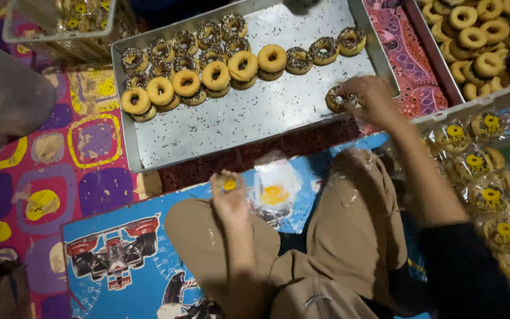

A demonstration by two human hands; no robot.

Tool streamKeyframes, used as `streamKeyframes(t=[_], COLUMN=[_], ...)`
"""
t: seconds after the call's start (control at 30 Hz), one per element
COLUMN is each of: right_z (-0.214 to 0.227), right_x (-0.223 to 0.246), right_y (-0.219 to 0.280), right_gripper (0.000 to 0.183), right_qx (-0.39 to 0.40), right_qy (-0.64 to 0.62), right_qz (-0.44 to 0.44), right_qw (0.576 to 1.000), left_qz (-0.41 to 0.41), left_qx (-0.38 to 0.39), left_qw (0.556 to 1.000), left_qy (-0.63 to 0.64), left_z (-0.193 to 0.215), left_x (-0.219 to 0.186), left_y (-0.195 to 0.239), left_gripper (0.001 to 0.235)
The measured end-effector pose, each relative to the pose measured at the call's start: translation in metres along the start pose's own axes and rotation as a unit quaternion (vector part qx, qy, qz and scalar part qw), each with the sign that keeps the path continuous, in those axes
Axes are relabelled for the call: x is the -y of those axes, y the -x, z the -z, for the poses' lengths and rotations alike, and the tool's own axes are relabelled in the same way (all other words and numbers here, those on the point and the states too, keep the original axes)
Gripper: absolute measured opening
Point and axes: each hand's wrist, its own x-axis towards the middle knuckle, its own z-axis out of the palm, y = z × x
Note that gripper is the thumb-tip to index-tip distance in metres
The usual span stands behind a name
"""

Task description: The person sits on the floor and repeatedly picks donuts from a metal tray, places them into small clear plastic bags, and sets the filled bags into a nearby crate. The donuts include plain and chocolate-sprinkled varieties.

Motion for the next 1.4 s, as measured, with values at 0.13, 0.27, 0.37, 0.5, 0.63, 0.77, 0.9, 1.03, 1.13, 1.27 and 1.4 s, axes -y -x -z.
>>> streamKeyframes(t=[0.13,0.27,0.37,0.5,0.63,0.77,0.9,1.03,1.13,1.27,1.4], right_z=[-0.015,-0.043,-0.039,-0.024,-0.004,0.008,0.018,0.017,0.015,0.026,0.036], right_x=[-0.089,-0.092,-0.068,0.022,0.153,0.226,0.242,0.260,0.273,0.268,0.271], right_y=[-0.019,-0.040,-0.060,-0.042,0.022,0.060,0.059,0.049,0.035,0.029,0.045], right_gripper=[0.080,0.068,0.072,0.061,0.059,0.044,0.040,0.053,0.054,0.059,0.034], right_qx=[0.165,0.197,0.137,0.096,0.016,0.023,-0.025,-0.082,-0.140,-0.109,-0.088], right_qy=[0.214,0.143,0.024,-0.146,-0.294,-0.268,-0.193,-0.176,-0.192,-0.232,-0.487], right_qz=[-0.050,-0.031,-0.011,-0.108,0.043,-0.094,-0.086,-0.036,-0.039,-0.019,-0.028], right_qw=[0.962,0.969,0.990,0.979,0.955,0.959,0.977,0.980,0.970,0.966,0.868], left_qz=[-0.001,0.023,0.049,0.085,0.074,0.018,-0.064,-0.076,-0.065,-0.034,0.004], left_qx=[-0.078,-0.075,-0.089,-0.068,-0.074,-0.013,0.127,0.220,0.262,0.320,0.257], left_qw=[0.997,0.997,0.993,0.983,0.979,0.996,0.986,0.947,0.930,0.927,0.950], left_qy=[-0.028,0.000,0.066,0.146,0.178,0.086,-0.093,-0.220,-0.250,-0.194,-0.178], left_z=[0.003,-0.010,-0.023,-0.034,-0.050,-0.063,-0.092,-0.125,-0.148,-0.166,-0.151], left_x=[-0.026,-0.011,0.000,0.015,0.036,0.062,0.076,0.088,0.096,0.086,0.071], left_y=[0.010,0.019,0.014,0.003,0.006,0.039,0.070,0.100,0.123,0.132,0.121], left_gripper=[0.020,0.033,0.045,0.045,0.050,0.047,0.056,0.074,0.087,0.091,0.088])
